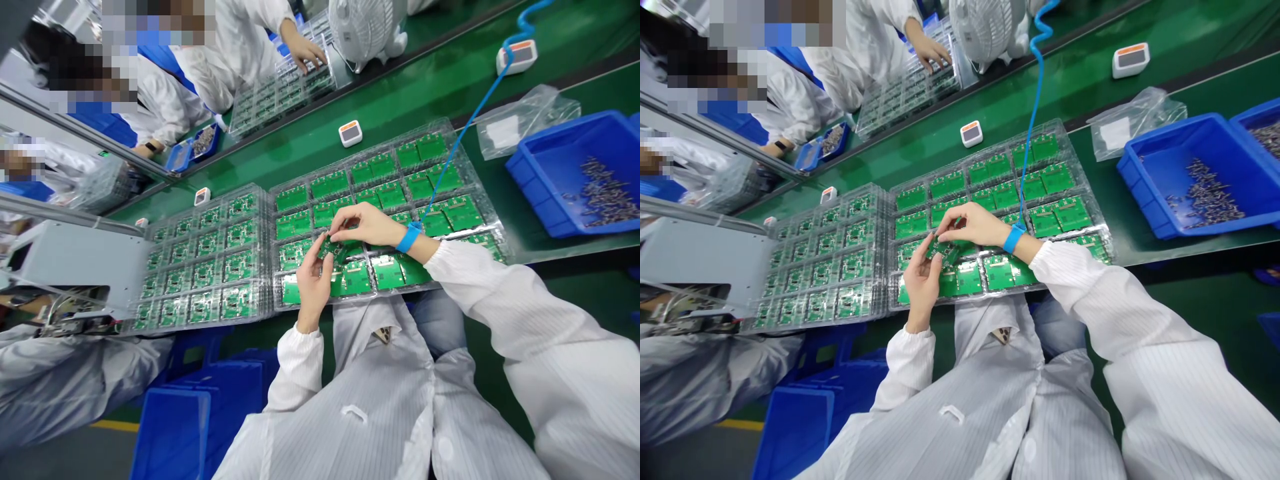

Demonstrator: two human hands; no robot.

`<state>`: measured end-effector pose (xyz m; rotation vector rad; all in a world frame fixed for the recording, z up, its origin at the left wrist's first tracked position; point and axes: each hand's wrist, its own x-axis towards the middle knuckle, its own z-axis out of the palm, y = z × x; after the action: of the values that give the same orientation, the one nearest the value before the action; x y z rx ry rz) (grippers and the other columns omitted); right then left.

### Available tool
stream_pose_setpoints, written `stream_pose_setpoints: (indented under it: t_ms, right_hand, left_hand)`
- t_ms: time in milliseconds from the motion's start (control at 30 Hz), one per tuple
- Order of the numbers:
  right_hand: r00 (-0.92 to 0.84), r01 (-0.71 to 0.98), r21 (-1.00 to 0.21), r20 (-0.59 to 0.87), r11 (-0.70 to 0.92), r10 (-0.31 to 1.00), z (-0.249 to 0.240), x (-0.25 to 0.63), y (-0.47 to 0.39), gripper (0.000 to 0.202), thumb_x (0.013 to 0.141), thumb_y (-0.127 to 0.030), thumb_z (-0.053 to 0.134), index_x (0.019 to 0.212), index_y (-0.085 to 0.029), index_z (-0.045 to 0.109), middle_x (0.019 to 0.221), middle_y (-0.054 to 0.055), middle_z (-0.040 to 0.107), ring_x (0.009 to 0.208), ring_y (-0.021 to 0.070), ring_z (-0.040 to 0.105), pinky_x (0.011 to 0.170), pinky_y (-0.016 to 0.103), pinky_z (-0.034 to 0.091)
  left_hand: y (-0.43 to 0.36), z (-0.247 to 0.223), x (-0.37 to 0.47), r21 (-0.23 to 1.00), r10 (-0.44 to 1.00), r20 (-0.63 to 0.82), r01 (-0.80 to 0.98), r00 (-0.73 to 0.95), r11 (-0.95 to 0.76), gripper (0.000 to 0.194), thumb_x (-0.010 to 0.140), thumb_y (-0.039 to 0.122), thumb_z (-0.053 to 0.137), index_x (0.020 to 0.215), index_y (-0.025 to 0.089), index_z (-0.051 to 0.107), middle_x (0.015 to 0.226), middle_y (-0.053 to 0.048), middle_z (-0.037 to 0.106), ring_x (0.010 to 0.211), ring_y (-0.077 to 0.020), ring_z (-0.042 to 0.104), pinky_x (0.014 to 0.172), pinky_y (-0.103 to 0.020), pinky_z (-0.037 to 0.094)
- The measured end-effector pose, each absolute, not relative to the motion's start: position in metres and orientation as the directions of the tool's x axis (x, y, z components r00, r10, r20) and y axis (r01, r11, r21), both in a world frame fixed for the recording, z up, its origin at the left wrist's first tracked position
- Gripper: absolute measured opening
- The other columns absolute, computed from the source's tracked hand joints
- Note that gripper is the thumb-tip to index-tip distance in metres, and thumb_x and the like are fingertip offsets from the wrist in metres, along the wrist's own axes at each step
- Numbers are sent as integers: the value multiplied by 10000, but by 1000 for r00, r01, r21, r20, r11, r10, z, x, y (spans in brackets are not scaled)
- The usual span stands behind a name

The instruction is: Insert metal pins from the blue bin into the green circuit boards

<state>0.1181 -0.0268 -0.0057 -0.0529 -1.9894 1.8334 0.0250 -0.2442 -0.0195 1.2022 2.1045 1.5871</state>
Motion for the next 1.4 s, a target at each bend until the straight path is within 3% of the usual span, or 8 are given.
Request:
stream_pose_setpoints:
  t_ms: [133,300,400,500,600,767,933,1400]
  right_hand:
    - [-904,-266,-956,293,127,312,-6,118,-26,284,845,-435,934,936,-179,849,950,62,806,868,199,734,785,342,590]
    - [-891,-318,-942,335,104,305,-7,117,-26,249,834,-400,950,938,-198,847,1031,60,785,944,207,748,835,352,635]
    - [-904,-315,-948,316,53,289,-8,117,-26,265,831,-401,956,956,-197,844,1065,61,791,984,213,767,898,374,656]
    - [-929,-277,-961,264,-12,259,-8,117,-26,303,837,-411,952,996,-185,827,1053,61,820,967,212,784,939,397,663]
    - [-942,-253,-967,239,-30,236,-8,117,-25,309,843,-414,944,1005,-182,819,1032,59,835,959,215,790,962,415,662]
    - [-934,-278,-961,269,-7,237,-7,116,-25,304,839,-414,941,985,-181,812,1016,56,833,972,221,779,974,422,651]
    - [-928,-284,-959,279,17,248,-8,115,-25,272,840,-392,933,946,-177,807,967,48,825,902,200,757,916,392,643]
    - [-931,-249,-967,253,50,264,-6,117,-27,267,819,-395,930,912,-178,805,914,42,818,850,192,741,853,373,619]
  left_hand:
    - [-244,-18,26,882,734,269,465,-624,72,542,1083,540,711,1545,258,712,1435,-129,773,692,-96,620,568,-231,522]
    - [-245,-15,27,871,732,278,484,-622,80,529,1085,529,710,1539,257,719,1285,-107,828,589,-82,541,536,-248,503]
    - [-244,-15,26,865,736,282,495,-616,83,533,1091,528,701,1551,259,709,1292,-112,833,632,-110,619,582,-274,556]
    - [-243,-15,25,841,738,332,538,-588,50,501,1100,514,688,1538,272,719,1454,-137,776,1012,-218,791,798,-332,660]
    - [-242,-14,24,804,739,399,595,-542,3,455,1113,473,678,1525,286,728,1534,-143,721,1373,-288,715,972,-366,662]
    - [-242,-13,23,789,747,412,615,-522,-6,456,1121,442,673,1553,298,705,1484,-147,712,1300,-260,735,873,-314,657]
    - [-243,-17,22,778,751,411,628,-517,6,464,1126,468,657,1553,292,703,1487,-150,695,1367,-278,696,926,-338,658]
    - [-242,-17,21,791,763,380,612,-522,25,498,1096,539,688,1515,273,729,1432,-158,713,1264,-271,729,815,-309,644]
